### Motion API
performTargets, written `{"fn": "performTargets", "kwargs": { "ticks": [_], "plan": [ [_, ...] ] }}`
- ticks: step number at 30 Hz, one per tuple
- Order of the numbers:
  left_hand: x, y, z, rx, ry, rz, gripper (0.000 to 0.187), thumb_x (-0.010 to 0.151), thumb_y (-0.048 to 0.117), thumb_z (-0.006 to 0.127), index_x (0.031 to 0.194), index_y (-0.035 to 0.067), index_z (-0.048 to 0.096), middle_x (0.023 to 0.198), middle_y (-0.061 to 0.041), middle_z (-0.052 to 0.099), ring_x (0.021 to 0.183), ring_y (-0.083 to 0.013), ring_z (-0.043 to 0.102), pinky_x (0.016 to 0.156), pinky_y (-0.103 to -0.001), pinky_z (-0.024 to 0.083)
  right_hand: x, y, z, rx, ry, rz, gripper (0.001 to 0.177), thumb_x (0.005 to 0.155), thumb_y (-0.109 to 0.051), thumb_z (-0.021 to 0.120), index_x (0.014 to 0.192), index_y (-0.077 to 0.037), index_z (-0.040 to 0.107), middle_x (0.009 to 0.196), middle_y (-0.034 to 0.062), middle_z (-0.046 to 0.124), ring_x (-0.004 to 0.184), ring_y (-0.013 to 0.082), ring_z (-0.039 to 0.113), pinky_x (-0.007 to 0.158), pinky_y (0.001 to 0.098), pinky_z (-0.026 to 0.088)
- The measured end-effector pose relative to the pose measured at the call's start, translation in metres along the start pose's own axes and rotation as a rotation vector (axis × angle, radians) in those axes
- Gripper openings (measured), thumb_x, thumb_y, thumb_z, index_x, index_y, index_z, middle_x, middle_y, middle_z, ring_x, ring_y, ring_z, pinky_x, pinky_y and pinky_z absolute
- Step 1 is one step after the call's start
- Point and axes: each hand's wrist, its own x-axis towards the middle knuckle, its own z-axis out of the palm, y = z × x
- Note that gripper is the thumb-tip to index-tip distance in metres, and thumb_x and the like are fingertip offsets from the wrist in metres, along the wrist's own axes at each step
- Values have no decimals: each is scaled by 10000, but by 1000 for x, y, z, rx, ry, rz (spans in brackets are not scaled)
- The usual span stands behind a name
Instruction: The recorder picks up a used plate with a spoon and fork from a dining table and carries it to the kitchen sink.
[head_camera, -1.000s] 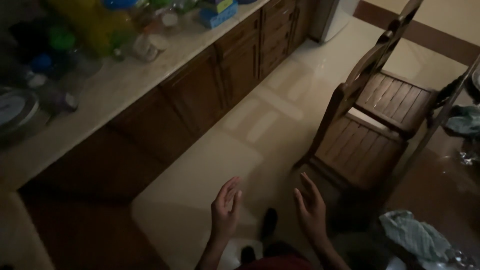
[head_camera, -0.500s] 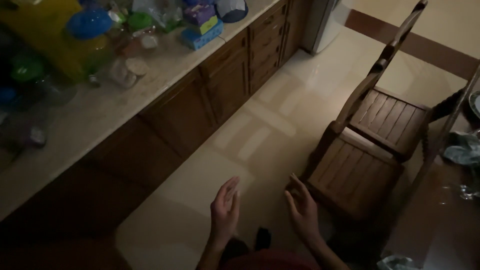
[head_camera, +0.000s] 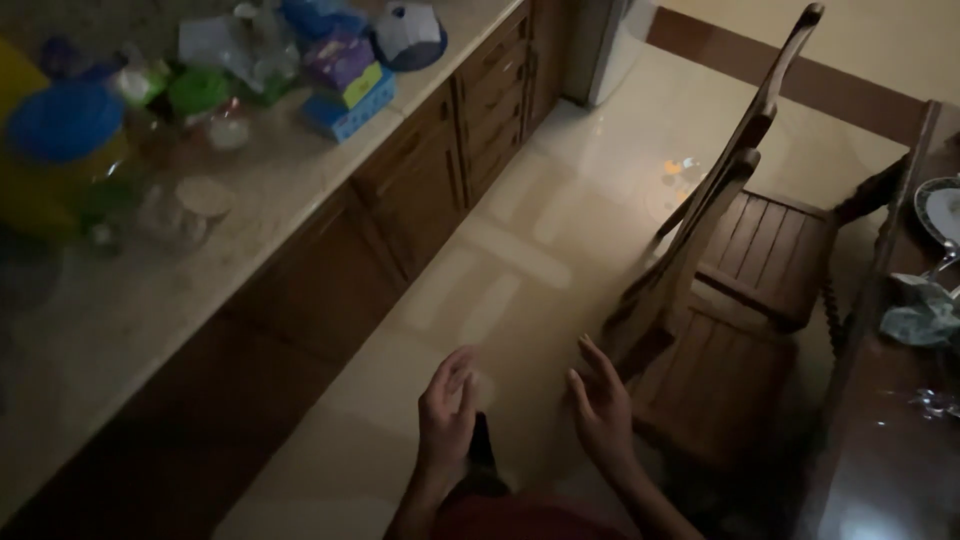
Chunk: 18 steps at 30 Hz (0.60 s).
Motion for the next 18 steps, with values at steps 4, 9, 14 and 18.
{"fn": "performTargets", "kwargs": {
  "ticks": [4, 9, 14, 18],
  "plan": [
    [50, 18, -3, 24, -53, -1, 430, 1022, 255, 582, 1400, 49, 583, 1430, -129, 641, 1361, -250, 590, 1121, -397, 455, 34, -17, 19, 41, 37, -26, 525, 988, -81, 617, 1500, -54, 505, 1379, 115, 643, 1097, 195, 661, 903, 324, 538],
    [107, 32, -14, 114, -146, 78, 396, 1042, 218, 556, 1395, 40, 584, 1430, -131, 644, 1359, -250, 588, 1133, -394, 438, 70, -32, 41, 74, 113, 98, 535, 1020, -94, 624, 1544, -67, 514, 1372, 149, 677, 1024, 241, 650, 873, 353, 522],
    [152, 20, -8, 82, -174, 147, 380, 1033, 150, 557, 1392, 29, 588, 1403, -127, 667, 1350, -237, 612, 1130, -379, 472, 109, -24, 46, 55, 180, -1, 505, 1008, -100, 624, 1502, -52, 529, 1431, 153, 626, 1121, 234, 639, 928, 341, 522],
    [187, 13, 7, 22, -212, 127, 370, 1030, 128, 561, 1383, 23, 593, 1396, -133, 670, 1343, -237, 615, 1126, -377, 470, 141, -34, 45, 19, 212, -27, 487, 997, -111, 619, 1474, -53, 536, 1458, 150, 599, 1249, 235, 607, 1017, 340, 508]
  ]
}}
